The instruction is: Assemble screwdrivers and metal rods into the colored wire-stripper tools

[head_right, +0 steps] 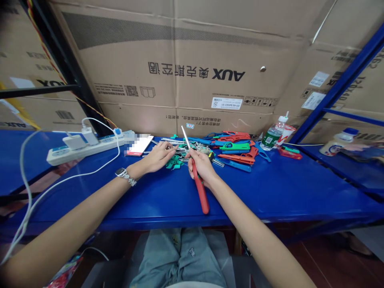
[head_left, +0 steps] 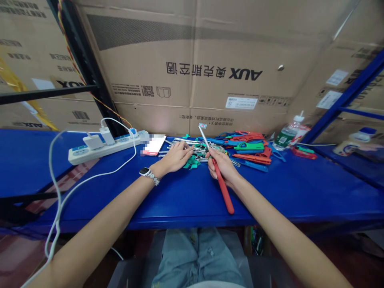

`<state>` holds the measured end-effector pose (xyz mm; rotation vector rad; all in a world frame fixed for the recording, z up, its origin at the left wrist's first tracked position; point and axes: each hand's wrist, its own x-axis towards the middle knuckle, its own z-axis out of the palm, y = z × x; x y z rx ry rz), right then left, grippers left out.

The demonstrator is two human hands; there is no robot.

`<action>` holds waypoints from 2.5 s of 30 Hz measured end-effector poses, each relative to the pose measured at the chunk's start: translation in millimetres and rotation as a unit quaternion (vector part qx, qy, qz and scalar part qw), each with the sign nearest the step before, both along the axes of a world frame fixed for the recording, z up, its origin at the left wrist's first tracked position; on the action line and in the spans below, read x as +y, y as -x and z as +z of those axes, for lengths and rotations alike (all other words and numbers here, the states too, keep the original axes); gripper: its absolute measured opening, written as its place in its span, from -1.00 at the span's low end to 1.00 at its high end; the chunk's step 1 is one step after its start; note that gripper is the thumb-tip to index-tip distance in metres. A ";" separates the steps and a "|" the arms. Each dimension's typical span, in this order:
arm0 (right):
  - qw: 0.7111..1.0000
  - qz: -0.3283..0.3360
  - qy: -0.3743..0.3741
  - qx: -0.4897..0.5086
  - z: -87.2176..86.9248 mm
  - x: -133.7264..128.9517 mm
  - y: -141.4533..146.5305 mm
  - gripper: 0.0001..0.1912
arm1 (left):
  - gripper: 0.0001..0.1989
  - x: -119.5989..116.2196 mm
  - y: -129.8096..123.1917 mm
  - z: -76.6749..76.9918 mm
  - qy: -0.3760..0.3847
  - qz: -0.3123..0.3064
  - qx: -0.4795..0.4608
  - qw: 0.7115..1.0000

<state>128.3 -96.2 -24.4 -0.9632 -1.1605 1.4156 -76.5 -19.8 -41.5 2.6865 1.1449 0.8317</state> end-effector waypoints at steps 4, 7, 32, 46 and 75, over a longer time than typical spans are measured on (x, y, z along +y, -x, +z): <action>1.000 -0.008 -0.002 -0.002 -2.2 3.0 -0.3 -0.61 | -0.58 -10.4 -3.9 6.5 -0.013 0.002 -0.082 0.997; 0.999 -0.032 -0.020 -0.014 -0.5 10.2 1.6 -0.58 | -0.64 -27.2 -17.2 13.3 0.052 0.000 -0.194 0.980; 0.962 -0.075 -0.228 -0.128 11.0 22.3 8.9 -0.66 | -0.76 -47.9 -41.0 10.8 0.313 -0.164 -0.353 0.866; 0.813 -0.108 -0.331 -0.466 33.2 42.0 -9.1 -0.76 | -0.79 -18.9 -47.3 30.2 0.251 -0.017 -0.492 0.833; 0.949 0.108 -0.132 -0.266 63.3 118.9 -34.7 -0.90 | -0.83 14.4 -71.4 15.2 0.345 -0.009 -0.685 0.641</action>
